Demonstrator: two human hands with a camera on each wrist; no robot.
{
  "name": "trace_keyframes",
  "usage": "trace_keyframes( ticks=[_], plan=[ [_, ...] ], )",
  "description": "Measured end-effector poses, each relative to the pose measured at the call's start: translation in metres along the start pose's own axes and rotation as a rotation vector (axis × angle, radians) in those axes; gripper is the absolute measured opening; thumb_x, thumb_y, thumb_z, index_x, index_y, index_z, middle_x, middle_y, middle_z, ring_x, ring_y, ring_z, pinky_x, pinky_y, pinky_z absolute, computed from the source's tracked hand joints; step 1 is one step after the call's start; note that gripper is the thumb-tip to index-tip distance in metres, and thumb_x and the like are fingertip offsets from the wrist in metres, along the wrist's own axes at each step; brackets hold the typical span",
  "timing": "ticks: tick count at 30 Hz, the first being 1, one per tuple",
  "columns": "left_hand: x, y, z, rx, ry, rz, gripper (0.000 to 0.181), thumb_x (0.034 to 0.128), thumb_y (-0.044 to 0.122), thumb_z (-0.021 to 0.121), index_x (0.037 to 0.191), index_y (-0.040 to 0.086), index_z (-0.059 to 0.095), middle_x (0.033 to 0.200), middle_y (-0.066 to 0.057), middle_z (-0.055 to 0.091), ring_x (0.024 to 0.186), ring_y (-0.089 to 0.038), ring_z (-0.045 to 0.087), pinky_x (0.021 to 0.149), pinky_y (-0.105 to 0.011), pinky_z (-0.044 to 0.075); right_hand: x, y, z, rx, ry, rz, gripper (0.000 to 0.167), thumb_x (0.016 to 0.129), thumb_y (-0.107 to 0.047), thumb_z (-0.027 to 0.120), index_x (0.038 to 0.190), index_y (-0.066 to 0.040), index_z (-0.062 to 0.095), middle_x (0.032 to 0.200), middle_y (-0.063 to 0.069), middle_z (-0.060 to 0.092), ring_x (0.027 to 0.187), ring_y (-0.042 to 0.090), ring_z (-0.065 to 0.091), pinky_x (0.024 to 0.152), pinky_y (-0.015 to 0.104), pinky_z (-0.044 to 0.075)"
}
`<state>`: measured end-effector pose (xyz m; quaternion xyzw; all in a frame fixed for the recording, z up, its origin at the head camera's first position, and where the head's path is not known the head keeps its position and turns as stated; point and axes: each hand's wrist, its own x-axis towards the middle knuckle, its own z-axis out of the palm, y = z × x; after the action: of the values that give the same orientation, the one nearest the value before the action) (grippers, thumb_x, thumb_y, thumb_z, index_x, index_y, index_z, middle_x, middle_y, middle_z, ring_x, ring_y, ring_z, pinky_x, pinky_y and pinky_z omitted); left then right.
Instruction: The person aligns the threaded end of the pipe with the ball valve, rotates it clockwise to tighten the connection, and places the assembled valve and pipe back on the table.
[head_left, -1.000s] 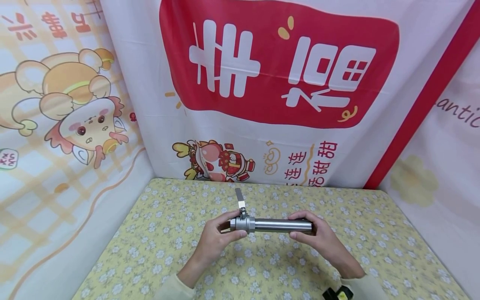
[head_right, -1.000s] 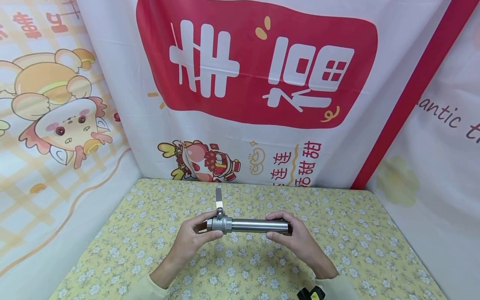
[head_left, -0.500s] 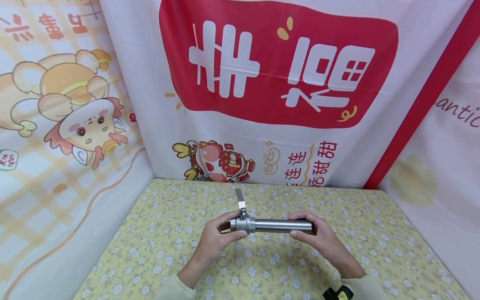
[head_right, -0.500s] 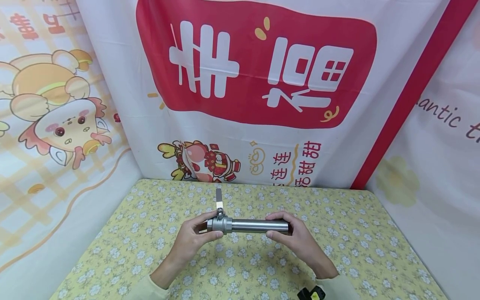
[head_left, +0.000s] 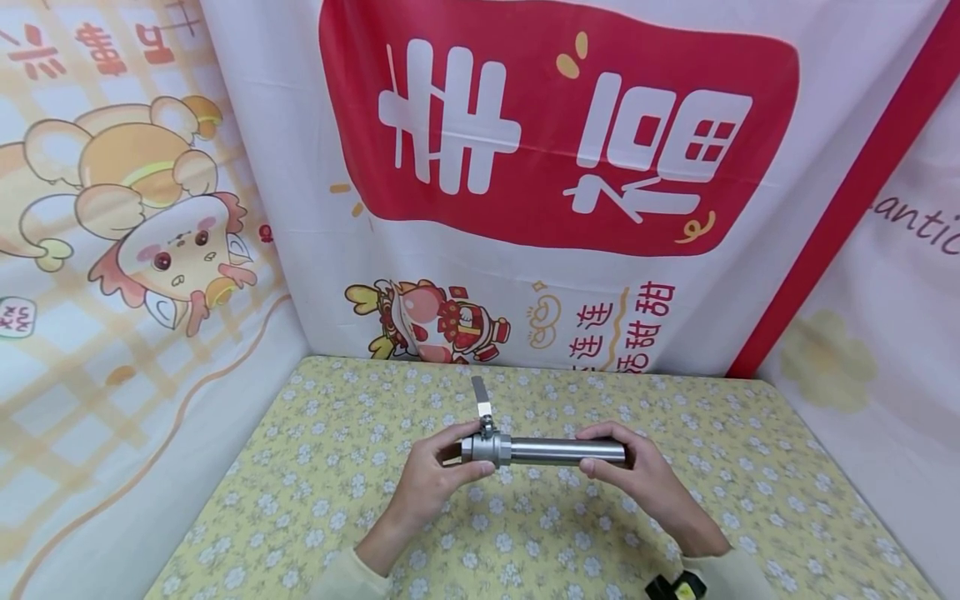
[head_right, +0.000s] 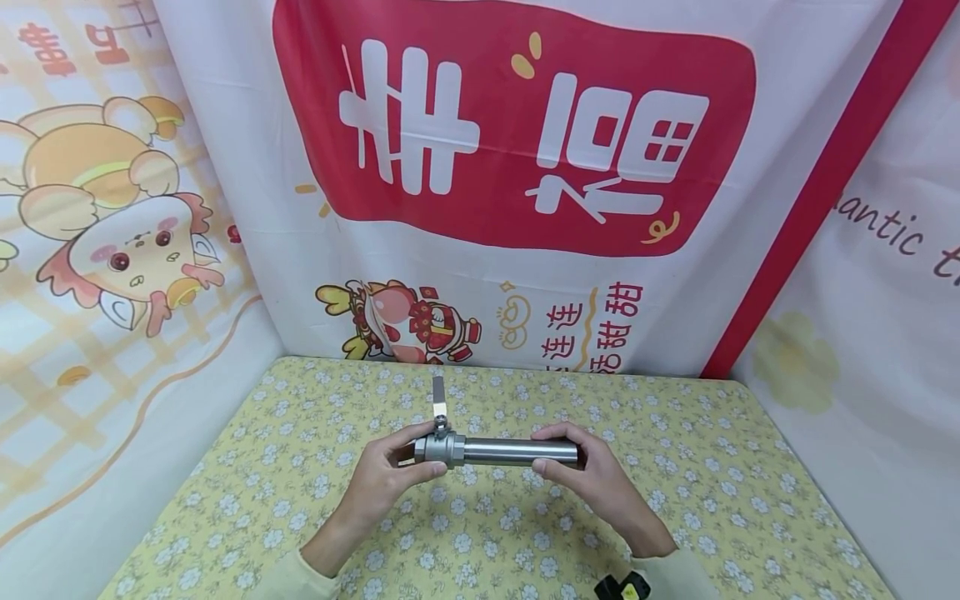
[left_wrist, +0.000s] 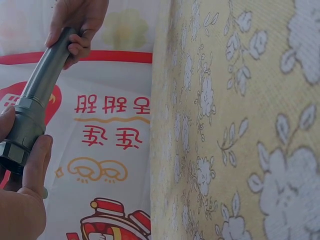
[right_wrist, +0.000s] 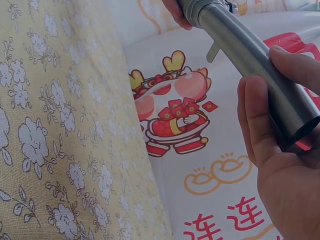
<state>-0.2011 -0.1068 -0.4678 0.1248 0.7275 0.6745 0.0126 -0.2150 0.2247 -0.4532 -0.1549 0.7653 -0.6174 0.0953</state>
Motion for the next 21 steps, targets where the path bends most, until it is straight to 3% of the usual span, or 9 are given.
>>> trace_keyframes(
  ticks=[10,21],
  plan=[
    [0.0003,-0.0014,0.0001,0.006,-0.001,0.009,0.059,0.0909,0.016,0.09,0.146,0.013,0.07,0.145,-0.021,0.068,0.112,-0.029,0.072,0.083,-0.029,0.066,-0.0003,-0.0024,0.0005,0.003,0.019,0.019,0.04,0.105,-0.022,0.076,0.138,-0.002,0.067,0.143,0.019,0.063,0.109,0.021,0.074,0.089,0.035,0.067],
    [0.0,-0.0008,0.0006,0.005,-0.001,-0.005,0.058,0.0912,0.017,0.09,0.146,0.015,0.071,0.145,-0.02,0.068,0.113,-0.029,0.072,0.083,-0.029,0.066,0.0002,-0.0003,0.0007,0.019,0.008,-0.047,0.037,0.103,-0.014,0.077,0.135,0.001,0.063,0.14,0.017,0.061,0.107,0.023,0.074,0.084,0.035,0.067]
  ],
)
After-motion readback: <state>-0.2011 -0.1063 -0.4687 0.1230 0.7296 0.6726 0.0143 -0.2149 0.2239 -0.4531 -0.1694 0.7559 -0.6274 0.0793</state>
